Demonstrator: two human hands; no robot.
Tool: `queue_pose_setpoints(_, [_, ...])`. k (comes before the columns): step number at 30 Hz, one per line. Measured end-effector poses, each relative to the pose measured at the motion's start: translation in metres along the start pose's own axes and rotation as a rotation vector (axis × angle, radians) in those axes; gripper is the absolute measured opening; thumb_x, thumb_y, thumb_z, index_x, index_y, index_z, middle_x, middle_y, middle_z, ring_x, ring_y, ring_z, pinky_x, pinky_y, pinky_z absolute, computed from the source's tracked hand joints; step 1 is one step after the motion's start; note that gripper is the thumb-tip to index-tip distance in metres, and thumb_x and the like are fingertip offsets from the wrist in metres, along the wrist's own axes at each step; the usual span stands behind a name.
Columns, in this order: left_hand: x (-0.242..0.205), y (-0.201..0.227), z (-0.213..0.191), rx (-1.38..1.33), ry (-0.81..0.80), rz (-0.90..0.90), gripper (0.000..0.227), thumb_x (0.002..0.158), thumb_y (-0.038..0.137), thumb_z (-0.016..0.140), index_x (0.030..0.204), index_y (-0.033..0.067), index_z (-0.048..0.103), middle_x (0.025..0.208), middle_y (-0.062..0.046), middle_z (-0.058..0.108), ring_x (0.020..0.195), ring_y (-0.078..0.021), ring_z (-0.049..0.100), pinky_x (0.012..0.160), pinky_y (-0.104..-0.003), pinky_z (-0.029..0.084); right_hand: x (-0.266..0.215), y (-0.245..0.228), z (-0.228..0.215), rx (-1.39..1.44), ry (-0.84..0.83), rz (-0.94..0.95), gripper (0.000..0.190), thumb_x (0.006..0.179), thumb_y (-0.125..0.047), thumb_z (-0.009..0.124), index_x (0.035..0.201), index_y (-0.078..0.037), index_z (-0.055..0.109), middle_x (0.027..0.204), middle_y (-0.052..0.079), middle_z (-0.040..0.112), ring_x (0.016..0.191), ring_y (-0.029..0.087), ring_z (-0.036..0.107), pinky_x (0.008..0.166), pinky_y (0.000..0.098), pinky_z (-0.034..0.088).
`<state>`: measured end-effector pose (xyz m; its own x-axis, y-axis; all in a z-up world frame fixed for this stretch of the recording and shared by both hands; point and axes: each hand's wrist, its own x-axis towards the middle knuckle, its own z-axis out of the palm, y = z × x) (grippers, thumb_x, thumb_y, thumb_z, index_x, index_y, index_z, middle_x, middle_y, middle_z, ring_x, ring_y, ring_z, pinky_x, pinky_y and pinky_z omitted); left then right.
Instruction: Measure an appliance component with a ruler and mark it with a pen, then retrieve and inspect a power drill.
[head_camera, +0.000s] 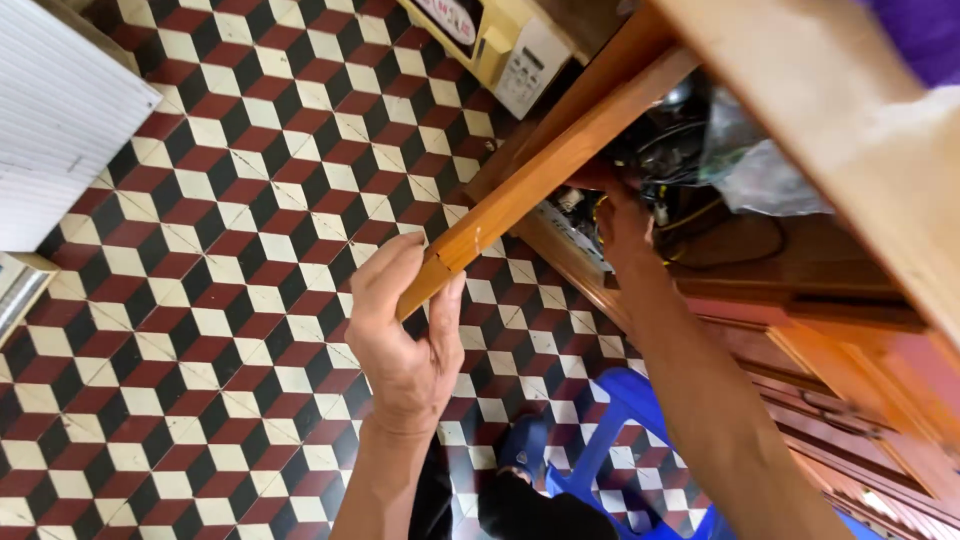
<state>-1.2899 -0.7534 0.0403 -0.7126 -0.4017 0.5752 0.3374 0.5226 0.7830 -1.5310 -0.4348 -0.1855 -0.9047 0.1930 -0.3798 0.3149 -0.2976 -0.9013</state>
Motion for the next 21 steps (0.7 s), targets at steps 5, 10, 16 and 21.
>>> queue_pose_setpoints(5, [-0.01, -0.014, 0.01, -0.155, 0.067, 0.075, 0.038, 0.107, 0.003, 0.07, 0.134, 0.0044, 0.043, 0.132, -0.02, 0.059, 0.109, -0.024, 0.071, 0.089, -0.026, 0.065, 0.039, 0.014, 0.015, 0.2, 0.189, 0.029, 0.008, 0.091, -0.012, 0.072, 0.09, -0.018, 0.067, 0.071, -0.004, 0.059, 0.055, 0.009, 0.048, 0.051, 0.0255, 0.038])
queue_pose_setpoints(10, [-0.009, -0.017, 0.012, -0.144, 0.09, 0.081, 0.039, 0.105, 0.006, 0.068, 0.132, 0.0063, 0.04, 0.13, -0.021, 0.059, 0.104, -0.0211, 0.072, 0.085, -0.025, 0.066, 0.058, 0.004, 0.031, 0.506, 0.269, 0.0, 0.017, 0.086, -0.011, 0.076, 0.1, -0.009, 0.067, 0.091, 0.005, 0.074, 0.071, 0.019, 0.068, 0.064, 0.0378, 0.058])
queue_pose_setpoints(16, [-0.009, -0.02, 0.012, -0.073, 0.091, 0.09, 0.043, 0.104, 0.009, 0.067, 0.132, 0.0076, 0.035, 0.13, -0.022, 0.059, 0.105, -0.0238, 0.07, 0.087, -0.028, 0.063, 0.009, -0.015, 0.03, 0.271, 0.44, 0.037, 0.025, 0.084, -0.015, 0.08, 0.103, -0.007, 0.065, 0.1, 0.012, 0.073, 0.086, 0.03, 0.074, 0.071, 0.045, 0.062])
queue_pose_setpoints(21, [-0.01, -0.016, 0.01, -0.06, 0.072, 0.083, 0.042, 0.108, 0.009, 0.066, 0.132, 0.0076, 0.033, 0.134, -0.023, 0.058, 0.112, -0.023, 0.068, 0.091, -0.028, 0.061, -0.081, -0.009, 0.0, 0.327, 0.31, 0.005, 0.025, 0.083, -0.011, 0.075, 0.106, -0.004, 0.068, 0.105, 0.011, 0.072, 0.09, 0.027, 0.074, 0.074, 0.0446, 0.067])
